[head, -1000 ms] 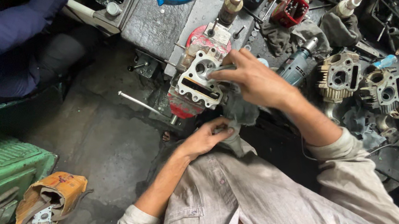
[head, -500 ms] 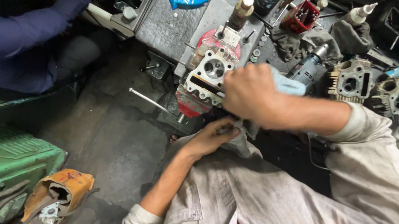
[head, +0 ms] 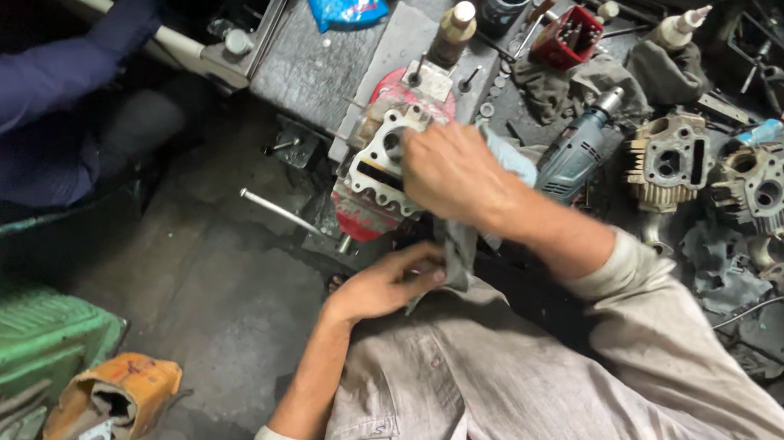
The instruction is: The person uses a rotary tool to grind or polish the inner surface of a cylinder head clamped in a bench vise. After finishing, they wipe the part with a cloth and inspect the surface by hand.
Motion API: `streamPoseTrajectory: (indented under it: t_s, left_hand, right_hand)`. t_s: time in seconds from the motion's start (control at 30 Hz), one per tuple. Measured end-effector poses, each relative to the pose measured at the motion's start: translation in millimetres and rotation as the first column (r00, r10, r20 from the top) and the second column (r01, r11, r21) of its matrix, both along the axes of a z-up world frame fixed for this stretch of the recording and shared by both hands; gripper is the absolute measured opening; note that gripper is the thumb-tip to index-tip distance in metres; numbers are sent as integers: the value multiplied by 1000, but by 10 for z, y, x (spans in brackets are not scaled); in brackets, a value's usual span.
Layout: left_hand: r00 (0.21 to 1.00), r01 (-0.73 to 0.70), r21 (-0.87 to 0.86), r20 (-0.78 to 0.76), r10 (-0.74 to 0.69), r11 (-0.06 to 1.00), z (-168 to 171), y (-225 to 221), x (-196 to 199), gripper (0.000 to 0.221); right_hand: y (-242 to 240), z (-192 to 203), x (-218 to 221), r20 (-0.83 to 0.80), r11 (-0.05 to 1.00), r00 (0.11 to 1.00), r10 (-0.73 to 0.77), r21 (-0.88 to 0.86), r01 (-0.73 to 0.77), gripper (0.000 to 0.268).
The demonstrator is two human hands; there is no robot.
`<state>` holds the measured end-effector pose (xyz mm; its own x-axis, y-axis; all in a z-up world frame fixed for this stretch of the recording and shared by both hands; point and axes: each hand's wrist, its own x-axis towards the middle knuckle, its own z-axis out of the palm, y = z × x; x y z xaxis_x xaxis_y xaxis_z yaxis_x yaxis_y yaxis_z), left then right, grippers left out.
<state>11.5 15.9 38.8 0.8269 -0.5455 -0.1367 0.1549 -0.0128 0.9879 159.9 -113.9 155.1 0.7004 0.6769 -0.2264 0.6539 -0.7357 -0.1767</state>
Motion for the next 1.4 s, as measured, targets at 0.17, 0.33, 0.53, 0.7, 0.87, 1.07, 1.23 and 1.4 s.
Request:
streamPoseTrajectory:
  t_s: [0.17,0.33,0.53,0.7,0.87,1.07,1.23,1.4]
  left_hand:
    - [853,13,310,492,-172,951,663,451,136,34]
    - [908,-39,287,411,-86,957,1212,914,394,26]
    - [732,-433,271,663,160,860,1132,794,1445,27]
    - [831,-180,327,554,-35,928,799,748,2337,48]
    - [958,-48,242,284,-23,969,396,750,2571,25]
    - [917,-203,110,370,149,973,982,610,2107,10]
    - [824,-116,-317,498,269,941,1411,-30,900,23]
    - [566,-279,-359,688,454,891,1218,-489,466,23]
  right_hand:
    - [-554,-135,113,-637,807,768,69,488,333,28]
    - [-1343,-273,-207,-685,547,694,220,676,494,22]
    - [-1373,-242,-540,-155,436,987,-49,885,161,17]
    - [-1196,-201,-632,-627,230,719,-300,684,692,15]
    - [-1266,-368,-661,-747,182,591,-305,563,806,15]
    - [-1280,-505,-631,-882,-37,472,-7,472,881,10]
    - [-1110,-442,-757,-855,-263,442,272,376,888,11]
    - [-901,-337,-1031,-782,-416,444,437,262,871,21]
